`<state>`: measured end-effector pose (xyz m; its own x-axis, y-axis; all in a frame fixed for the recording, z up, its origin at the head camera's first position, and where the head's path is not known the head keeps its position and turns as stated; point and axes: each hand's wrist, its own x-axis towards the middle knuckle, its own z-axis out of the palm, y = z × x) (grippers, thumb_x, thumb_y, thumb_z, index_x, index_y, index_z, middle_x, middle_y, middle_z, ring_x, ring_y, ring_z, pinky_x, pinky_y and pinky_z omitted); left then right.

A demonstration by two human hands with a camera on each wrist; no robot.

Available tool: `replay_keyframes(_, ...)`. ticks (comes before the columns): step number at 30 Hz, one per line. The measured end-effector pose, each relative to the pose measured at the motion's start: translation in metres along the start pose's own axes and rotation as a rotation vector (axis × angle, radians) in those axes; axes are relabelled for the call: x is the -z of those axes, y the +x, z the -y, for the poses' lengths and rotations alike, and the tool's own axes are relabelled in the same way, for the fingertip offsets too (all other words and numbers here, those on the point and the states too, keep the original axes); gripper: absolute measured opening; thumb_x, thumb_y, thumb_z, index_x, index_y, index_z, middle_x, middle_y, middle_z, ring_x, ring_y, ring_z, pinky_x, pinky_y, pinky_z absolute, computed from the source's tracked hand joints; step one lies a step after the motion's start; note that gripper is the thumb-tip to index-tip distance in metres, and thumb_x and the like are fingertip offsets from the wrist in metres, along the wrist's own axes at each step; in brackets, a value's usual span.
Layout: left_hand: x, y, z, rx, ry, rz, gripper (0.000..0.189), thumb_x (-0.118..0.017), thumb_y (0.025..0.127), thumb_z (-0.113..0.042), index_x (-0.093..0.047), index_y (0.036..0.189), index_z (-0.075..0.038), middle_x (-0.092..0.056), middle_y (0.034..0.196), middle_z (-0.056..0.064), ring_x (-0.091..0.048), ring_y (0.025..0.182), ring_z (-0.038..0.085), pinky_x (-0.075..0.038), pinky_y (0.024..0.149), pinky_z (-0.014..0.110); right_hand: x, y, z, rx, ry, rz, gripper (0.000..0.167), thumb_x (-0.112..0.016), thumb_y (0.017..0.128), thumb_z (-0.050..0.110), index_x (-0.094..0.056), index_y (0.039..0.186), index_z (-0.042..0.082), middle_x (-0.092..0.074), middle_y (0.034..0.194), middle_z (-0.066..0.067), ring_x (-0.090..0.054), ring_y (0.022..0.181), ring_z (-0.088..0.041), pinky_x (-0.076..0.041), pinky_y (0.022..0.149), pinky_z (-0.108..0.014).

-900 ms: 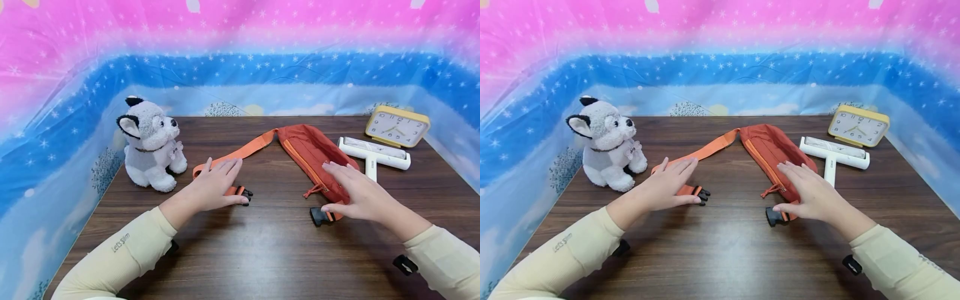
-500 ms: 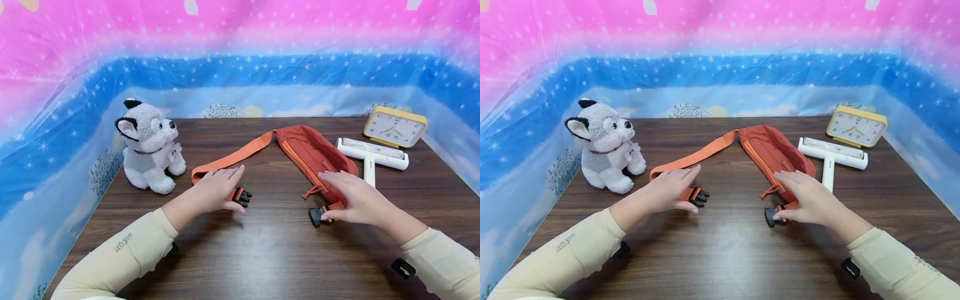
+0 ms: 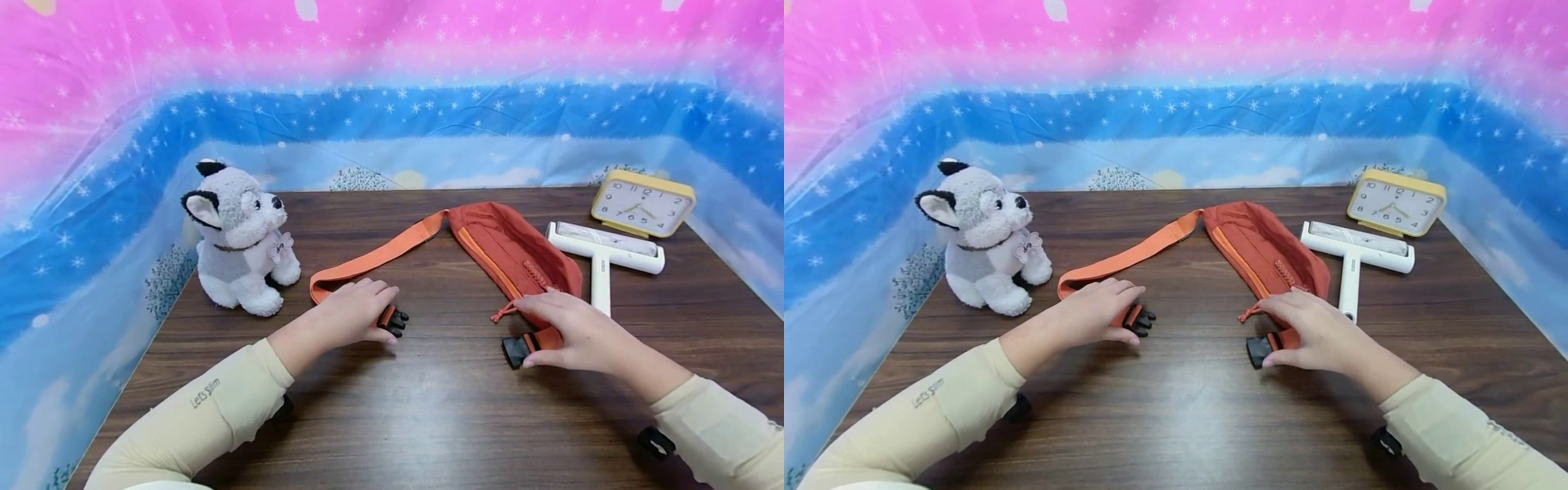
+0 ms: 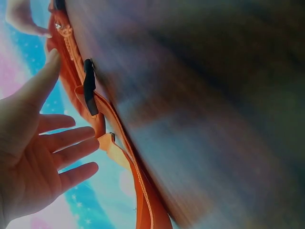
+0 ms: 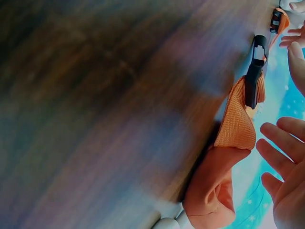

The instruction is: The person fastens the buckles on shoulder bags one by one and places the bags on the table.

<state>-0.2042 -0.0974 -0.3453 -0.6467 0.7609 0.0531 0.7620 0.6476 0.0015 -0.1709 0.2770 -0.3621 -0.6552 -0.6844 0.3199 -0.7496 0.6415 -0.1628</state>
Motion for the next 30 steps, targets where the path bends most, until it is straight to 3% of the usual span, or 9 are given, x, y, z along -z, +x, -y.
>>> replay_keyframes(4, -0.0021, 0.0010, 0.0001, -0.013, 0.005, 0.000, 0.075, -0.071, 0.078, -0.050, -0.051, 0.128, 0.002, -0.056, 0.116, 0.012, -0.052, 0.102, 0.027, -0.043, 0.088, 0.040, -0.0039, -0.0016, -0.0006, 0.008, 0.024, -0.001, 0.075, -0.079, 0.066, 0.053, -0.059, 0.122, 0.007, -0.059, 0.121, -0.003, -0.051, 0.114, -0.029, -0.027, 0.104, -0.044)
replay_keyframes(13, -0.0035, 0.0012, 0.0034, 0.003, -0.011, 0.037, 0.059, -0.073, 0.077, -0.047, -0.059, 0.112, -0.002, -0.052, 0.097, 0.006, -0.047, 0.083, 0.020, -0.042, 0.075, 0.035, -0.0088, 0.0020, -0.0003, 0.045, 0.017, -0.006, 0.071, -0.081, 0.065, 0.051, -0.063, 0.117, 0.007, -0.061, 0.113, -0.001, -0.055, 0.105, -0.019, -0.035, 0.095, -0.046)
replay_keyframes(22, -0.0028, 0.0019, 0.0035, 0.040, -0.044, 0.108, 0.056, -0.075, 0.079, -0.036, -0.056, 0.118, -0.001, -0.051, 0.100, 0.007, -0.049, 0.088, 0.021, -0.044, 0.077, 0.036, -0.0086, 0.0034, -0.0001, 0.058, -0.010, 0.011, 0.064, -0.082, 0.064, 0.050, -0.066, 0.109, 0.008, -0.063, 0.106, 0.001, -0.055, 0.104, -0.020, -0.030, 0.096, -0.055)
replay_keyframes(30, -0.0038, 0.0014, 0.0029, 0.046, -0.048, 0.096, 0.048, -0.078, 0.078, -0.025, -0.058, 0.115, -0.002, -0.051, 0.098, 0.006, -0.050, 0.088, 0.021, -0.045, 0.078, 0.035, -0.0097, 0.0041, -0.0013, 0.093, -0.019, 0.003, 0.061, -0.084, 0.060, 0.048, -0.068, 0.104, 0.009, -0.062, 0.098, 0.004, -0.055, 0.095, -0.017, -0.035, 0.093, -0.049)
